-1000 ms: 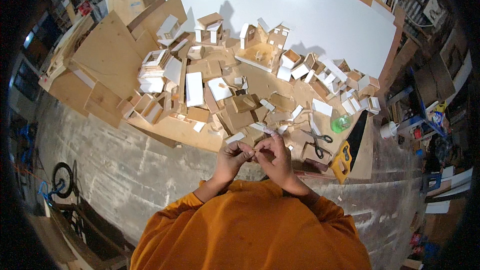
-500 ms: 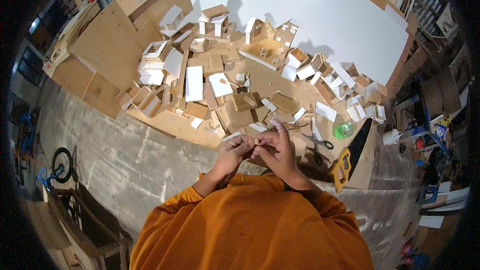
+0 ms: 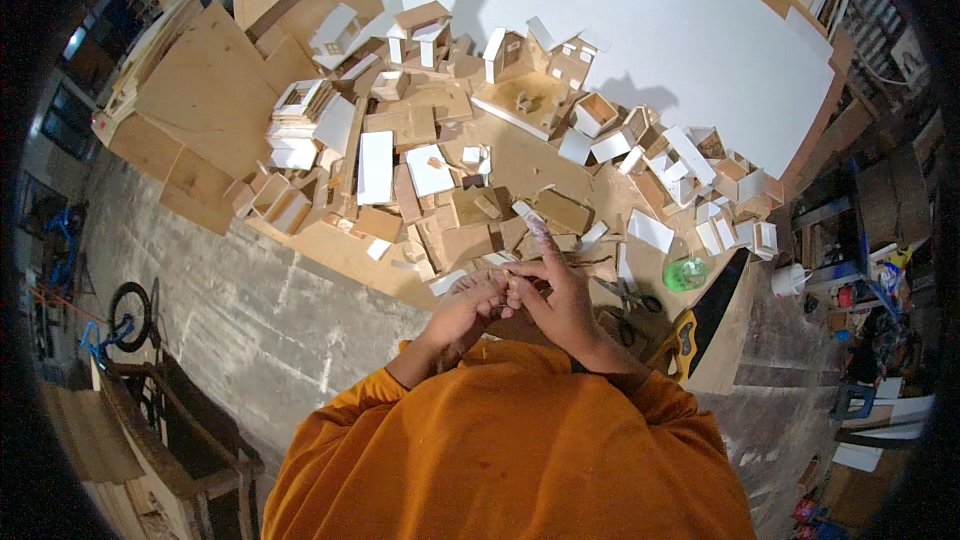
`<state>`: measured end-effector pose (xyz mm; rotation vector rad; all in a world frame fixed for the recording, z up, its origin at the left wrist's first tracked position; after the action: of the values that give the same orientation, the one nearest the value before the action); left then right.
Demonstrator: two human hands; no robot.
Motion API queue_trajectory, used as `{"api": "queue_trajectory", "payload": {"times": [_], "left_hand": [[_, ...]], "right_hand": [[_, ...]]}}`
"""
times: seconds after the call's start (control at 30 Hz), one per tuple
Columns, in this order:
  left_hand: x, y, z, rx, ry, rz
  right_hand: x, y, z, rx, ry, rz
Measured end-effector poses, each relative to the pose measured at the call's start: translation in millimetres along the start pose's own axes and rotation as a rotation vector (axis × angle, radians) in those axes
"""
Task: The person assembles a cardboard house model by applying glue to small pieces and attaching them together.
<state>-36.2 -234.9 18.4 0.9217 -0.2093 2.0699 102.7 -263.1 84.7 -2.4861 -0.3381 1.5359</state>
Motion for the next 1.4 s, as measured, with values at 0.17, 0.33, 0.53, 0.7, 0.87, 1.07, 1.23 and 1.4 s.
{"api": "queue_trajectory", "payload": {"times": [0.17,0.33,0.53,0.7,0.87,1.07,1.23,1.4], "left_hand": [[-7.9,-2.8,0.0,0.071,0.100,-0.098],[-18.0,-4.2,-7.4,0.074,0.177,-0.097],[-25.3,3.2,-7.4,0.074,0.064,-0.145],[-15.2,12.1,3.7,0.059,-0.098,-0.141],[-25.8,25.7,-11.4,0.123,-0.100,-0.139],[-13.1,56.3,-22.4,0.265,-0.072,-0.180],[0.6,93.7,-60.4,0.376,-0.130,-0.081],[15.0,141.3,-94.3,0.500,-0.104,0.025]], "right_hand": [[1.2,-2.8,-6.8,-0.043,0.036,-0.006],[-2.2,-1.1,-7.4,-0.066,0.004,0.011],[4.5,7.9,-0.6,-0.099,0.060,0.065],[19.8,17.3,-6.9,-0.030,-0.015,0.220],[55.7,22.7,-37.7,0.127,0.096,0.342],[108.5,37.6,-54.2,0.245,0.174,0.359],[123.5,34.7,-53.2,0.278,0.248,0.353],[122.2,19.4,-49.7,0.289,0.347,0.312]]}}
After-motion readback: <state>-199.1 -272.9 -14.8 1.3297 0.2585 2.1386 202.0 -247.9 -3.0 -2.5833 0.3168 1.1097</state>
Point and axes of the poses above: each hand's wrist, its own y-axis away from the middle knuckle, its own z-axis out of the palm, x = y × z, the point moved 4 cm from there along -y, towards the middle knuckle, and after that the axes turned 4 degrees about -x, right-handed, at the moved point
